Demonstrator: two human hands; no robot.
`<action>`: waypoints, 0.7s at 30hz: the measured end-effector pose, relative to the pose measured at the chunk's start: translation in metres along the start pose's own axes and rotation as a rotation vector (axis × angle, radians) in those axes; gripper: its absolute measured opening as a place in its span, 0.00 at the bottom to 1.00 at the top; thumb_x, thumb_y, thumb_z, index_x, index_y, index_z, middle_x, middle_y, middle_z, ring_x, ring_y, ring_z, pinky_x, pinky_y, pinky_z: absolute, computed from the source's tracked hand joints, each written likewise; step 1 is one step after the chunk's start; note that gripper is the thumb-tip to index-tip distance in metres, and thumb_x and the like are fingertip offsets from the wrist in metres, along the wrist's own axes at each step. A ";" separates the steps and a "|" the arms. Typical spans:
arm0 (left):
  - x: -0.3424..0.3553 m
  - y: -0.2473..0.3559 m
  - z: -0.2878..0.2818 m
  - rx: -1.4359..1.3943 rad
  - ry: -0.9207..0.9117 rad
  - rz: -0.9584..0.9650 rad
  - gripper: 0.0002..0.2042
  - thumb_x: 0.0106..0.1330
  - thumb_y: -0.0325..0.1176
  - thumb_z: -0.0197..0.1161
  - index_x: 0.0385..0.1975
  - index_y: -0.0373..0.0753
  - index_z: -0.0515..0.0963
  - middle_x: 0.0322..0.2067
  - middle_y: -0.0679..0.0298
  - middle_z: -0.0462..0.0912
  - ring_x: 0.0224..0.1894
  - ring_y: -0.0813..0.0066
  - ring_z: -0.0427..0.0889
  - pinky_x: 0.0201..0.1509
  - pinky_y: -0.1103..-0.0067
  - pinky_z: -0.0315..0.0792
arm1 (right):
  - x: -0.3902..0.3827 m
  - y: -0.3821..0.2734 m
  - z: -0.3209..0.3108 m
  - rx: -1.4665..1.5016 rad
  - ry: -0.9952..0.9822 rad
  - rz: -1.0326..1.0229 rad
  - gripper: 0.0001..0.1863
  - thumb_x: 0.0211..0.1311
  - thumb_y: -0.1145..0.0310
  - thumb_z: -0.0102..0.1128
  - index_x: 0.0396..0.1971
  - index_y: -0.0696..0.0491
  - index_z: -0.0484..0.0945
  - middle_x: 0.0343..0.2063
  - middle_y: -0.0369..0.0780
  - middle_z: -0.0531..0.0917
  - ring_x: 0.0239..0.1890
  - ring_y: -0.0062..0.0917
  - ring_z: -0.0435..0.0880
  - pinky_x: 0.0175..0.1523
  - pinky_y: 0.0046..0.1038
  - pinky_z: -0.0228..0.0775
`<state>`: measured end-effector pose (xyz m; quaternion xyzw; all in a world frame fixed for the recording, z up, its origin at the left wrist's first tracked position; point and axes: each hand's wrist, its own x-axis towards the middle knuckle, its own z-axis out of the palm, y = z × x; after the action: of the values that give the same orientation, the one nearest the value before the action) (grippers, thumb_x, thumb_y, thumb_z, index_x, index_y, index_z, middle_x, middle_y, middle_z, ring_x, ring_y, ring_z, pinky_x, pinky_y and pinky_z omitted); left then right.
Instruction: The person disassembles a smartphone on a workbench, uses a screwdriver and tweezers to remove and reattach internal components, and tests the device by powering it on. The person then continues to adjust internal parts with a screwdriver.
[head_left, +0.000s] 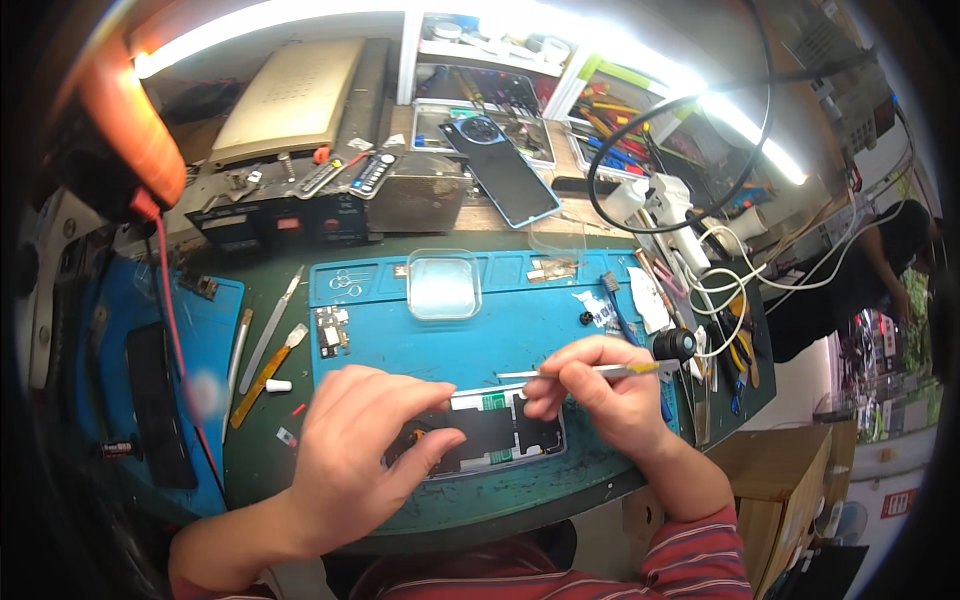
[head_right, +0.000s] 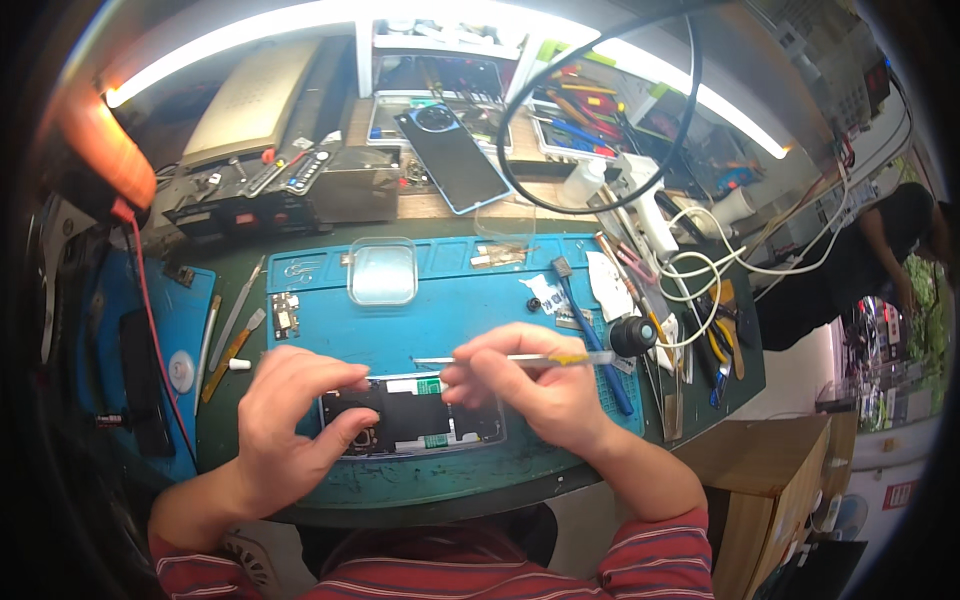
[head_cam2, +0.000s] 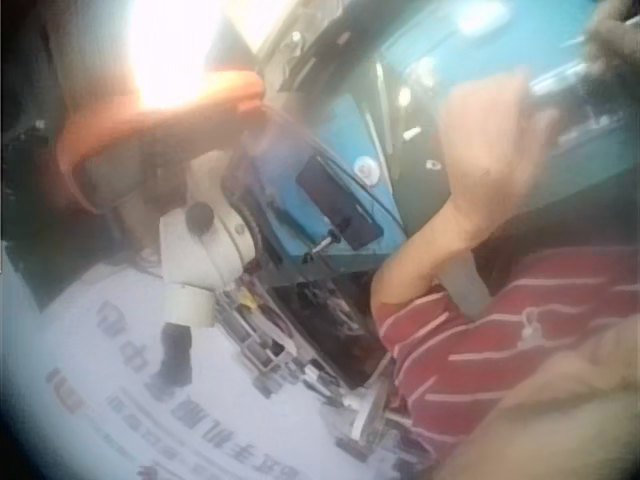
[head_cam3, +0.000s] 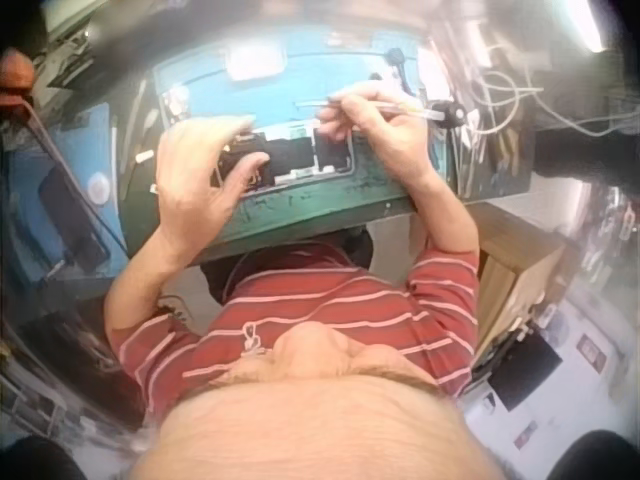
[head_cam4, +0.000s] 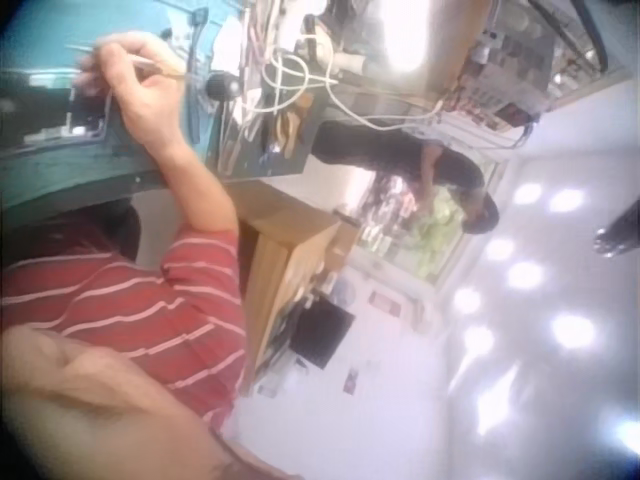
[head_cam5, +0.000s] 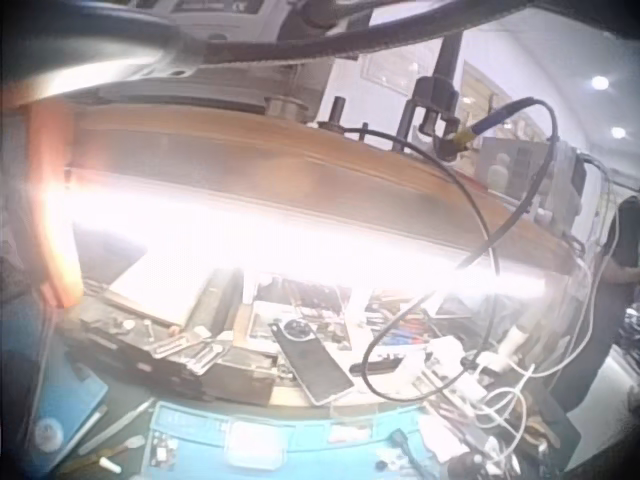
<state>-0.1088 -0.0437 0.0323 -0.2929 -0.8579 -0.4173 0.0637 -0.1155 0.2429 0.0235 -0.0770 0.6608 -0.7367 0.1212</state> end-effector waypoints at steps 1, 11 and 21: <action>0.001 0.002 0.000 -0.179 -0.018 -0.135 0.20 0.62 0.26 0.78 0.53 0.34 0.82 0.44 0.58 0.90 0.49 0.63 0.89 0.57 0.71 0.82 | -0.003 0.000 0.003 0.023 -0.027 0.000 0.11 0.81 0.70 0.59 0.49 0.65 0.82 0.41 0.54 0.90 0.38 0.37 0.94 0.43 0.34 0.89; 0.005 0.004 0.019 -1.183 -0.087 -0.662 0.08 0.76 0.22 0.66 0.51 0.29 0.81 0.45 0.54 0.90 0.50 0.66 0.91 0.48 0.74 0.89 | -0.007 0.003 0.016 0.119 -0.189 -0.055 0.11 0.81 0.74 0.57 0.52 0.64 0.83 0.46 0.50 0.90 0.47 0.31 0.93 0.52 0.30 0.88; 0.006 0.000 0.018 -0.236 0.051 -0.024 0.18 0.63 0.19 0.75 0.53 0.33 0.86 0.40 0.54 0.91 0.42 0.71 0.93 0.43 0.79 0.87 | -0.002 0.001 0.005 -0.258 -0.086 -0.371 0.12 0.73 0.79 0.51 0.48 0.62 0.83 0.41 0.45 0.85 0.41 0.30 0.85 0.49 0.33 0.80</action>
<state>-0.1114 -0.0272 0.0229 -0.2776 -0.8044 -0.5233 0.0458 -0.1124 0.2388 0.0233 -0.2433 0.7183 -0.6517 0.0011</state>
